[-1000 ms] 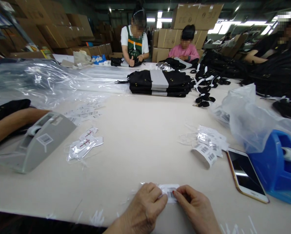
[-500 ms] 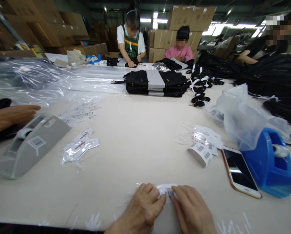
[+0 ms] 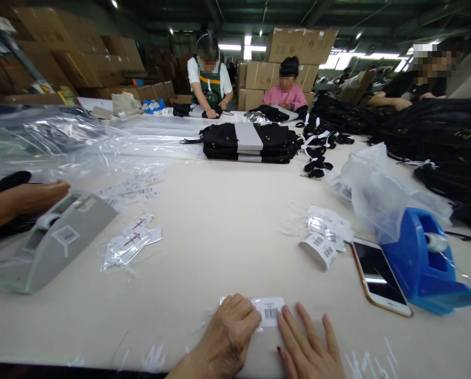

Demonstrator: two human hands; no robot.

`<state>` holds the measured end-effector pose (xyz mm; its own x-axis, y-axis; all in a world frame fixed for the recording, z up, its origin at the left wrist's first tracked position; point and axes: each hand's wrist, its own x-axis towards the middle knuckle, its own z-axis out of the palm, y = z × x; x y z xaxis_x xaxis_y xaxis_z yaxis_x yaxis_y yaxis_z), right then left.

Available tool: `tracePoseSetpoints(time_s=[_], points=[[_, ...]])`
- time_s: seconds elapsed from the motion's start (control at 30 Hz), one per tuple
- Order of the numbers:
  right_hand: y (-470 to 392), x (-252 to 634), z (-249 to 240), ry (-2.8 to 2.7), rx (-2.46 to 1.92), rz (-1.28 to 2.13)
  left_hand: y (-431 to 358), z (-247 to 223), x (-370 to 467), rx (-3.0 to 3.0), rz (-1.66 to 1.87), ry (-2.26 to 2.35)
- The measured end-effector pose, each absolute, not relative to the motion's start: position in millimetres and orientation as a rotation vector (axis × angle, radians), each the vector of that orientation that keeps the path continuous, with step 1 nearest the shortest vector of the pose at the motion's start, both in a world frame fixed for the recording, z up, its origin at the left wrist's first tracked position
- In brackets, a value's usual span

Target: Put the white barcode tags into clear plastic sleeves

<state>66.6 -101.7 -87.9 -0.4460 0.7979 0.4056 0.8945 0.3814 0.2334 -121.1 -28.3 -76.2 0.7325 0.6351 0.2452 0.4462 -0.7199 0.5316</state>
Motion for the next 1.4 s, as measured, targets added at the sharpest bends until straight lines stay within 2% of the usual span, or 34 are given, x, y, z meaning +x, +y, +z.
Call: tracePoseSetpoints(time_s=[0.13,0.27,0.5,0.8,1.0,1.4], points=[[-104,83,-86,-2.203,-1.736,-0.347,-26,-63,-127,2.330,0.612,0.982],[-95,71,-90,-1.940,-1.898,-0.159,-22,-50,-127,2.290,0.422,1.306],[-89,57,-103,-1.811,-1.866,0.013,-16,-45,-119,2.209,0.251,1.338],[-83,34,-93,-1.901,-1.713,0.241,-11,-41,-116,2.198,0.175,1.329],[-82,40,-100,-1.769,-1.689,0.142,-12,-38,-135,2.141,0.227,1.251],[-82,14,-97,-1.918,-1.611,-0.024,-18,-51,-148,2.131,0.379,1.163]])
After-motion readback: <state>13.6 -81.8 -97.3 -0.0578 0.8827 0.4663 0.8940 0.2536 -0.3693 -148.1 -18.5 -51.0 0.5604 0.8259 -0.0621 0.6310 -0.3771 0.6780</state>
